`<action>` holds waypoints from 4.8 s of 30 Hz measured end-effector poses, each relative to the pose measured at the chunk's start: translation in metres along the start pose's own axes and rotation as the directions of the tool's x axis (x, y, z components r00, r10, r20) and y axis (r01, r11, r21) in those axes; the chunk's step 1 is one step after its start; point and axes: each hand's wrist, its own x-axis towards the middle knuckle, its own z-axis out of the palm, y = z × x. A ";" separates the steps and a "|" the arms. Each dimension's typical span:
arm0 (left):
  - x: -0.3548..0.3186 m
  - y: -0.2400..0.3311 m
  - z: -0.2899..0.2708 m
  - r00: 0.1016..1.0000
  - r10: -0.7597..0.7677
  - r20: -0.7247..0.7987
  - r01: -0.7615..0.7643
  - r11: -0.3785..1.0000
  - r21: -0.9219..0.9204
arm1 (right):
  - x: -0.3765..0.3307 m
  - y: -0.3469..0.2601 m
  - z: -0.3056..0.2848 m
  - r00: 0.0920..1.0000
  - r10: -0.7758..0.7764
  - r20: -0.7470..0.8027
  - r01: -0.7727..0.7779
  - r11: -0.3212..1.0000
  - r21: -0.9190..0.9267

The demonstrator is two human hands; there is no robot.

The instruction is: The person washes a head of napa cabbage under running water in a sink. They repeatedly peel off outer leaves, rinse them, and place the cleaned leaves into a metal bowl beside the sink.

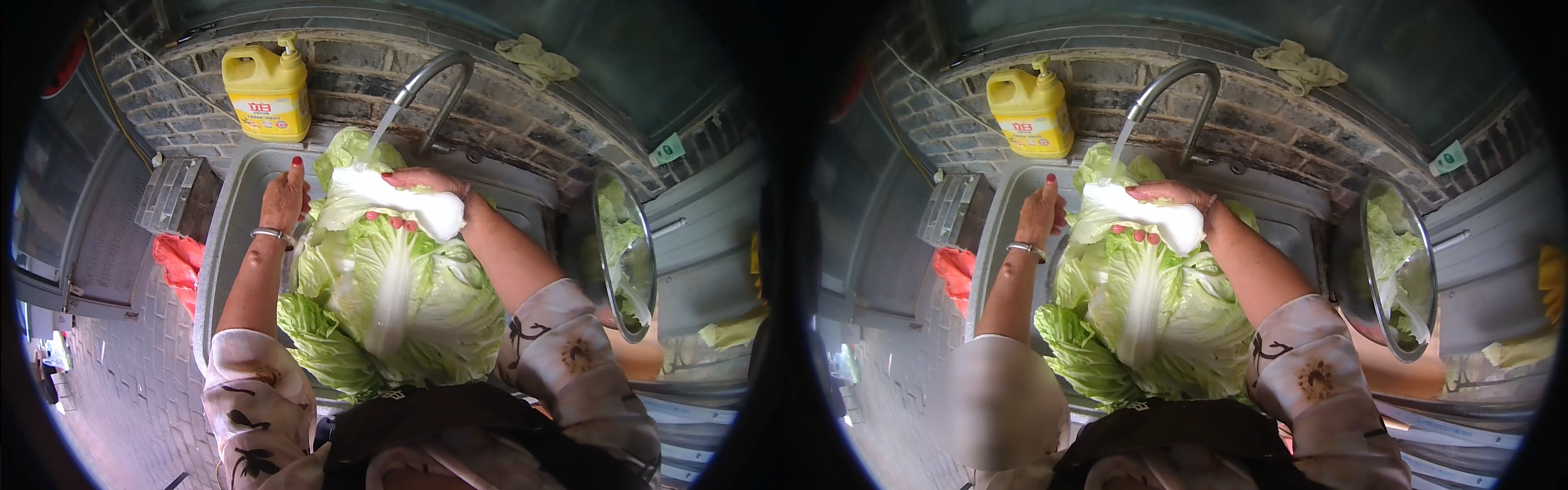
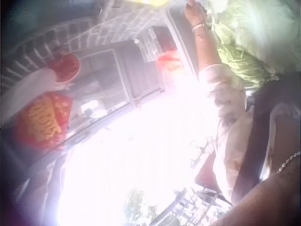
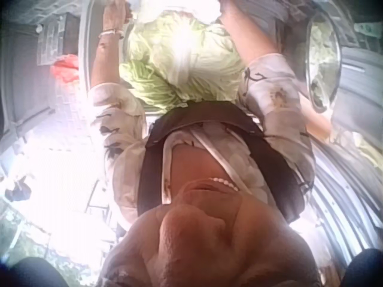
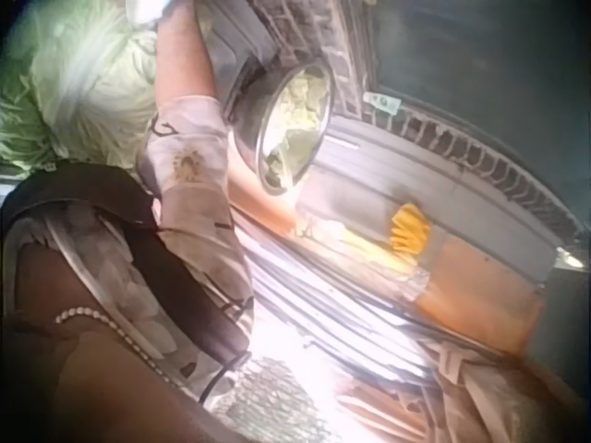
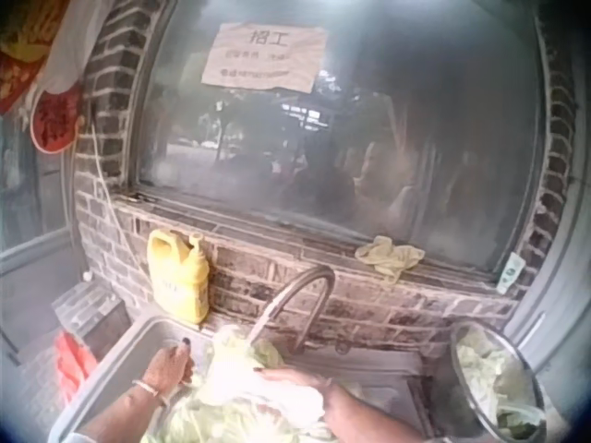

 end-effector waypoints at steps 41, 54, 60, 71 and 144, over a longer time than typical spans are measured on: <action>-0.114 -0.039 0.054 0.926 0.251 0.282 -0.233 0.968 -0.096 | -0.354 -0.007 -0.058 0.459 -0.653 -0.603 0.402 0.758 -0.515; -0.136 -0.060 0.064 0.823 0.519 0.229 -0.566 0.725 0.393 | -0.422 0.136 -0.171 0.230 -0.357 -0.905 -0.961 0.066 -0.270; -0.145 -0.056 0.066 0.833 0.499 0.240 -0.549 0.689 0.472 | -0.297 0.061 -0.057 0.308 -0.842 -0.444 -0.340 0.338 -0.878; -0.146 -0.065 0.054 0.834 0.484 0.264 -0.550 0.764 0.337 | -0.025 0.070 -0.005 0.492 -0.755 -0.433 -0.213 0.378 -0.901; -0.024 0.034 0.039 0.781 0.338 0.525 0.137 0.728 -0.672 | 0.024 -0.001 0.006 0.637 -0.635 -0.437 0.692 0.721 -0.039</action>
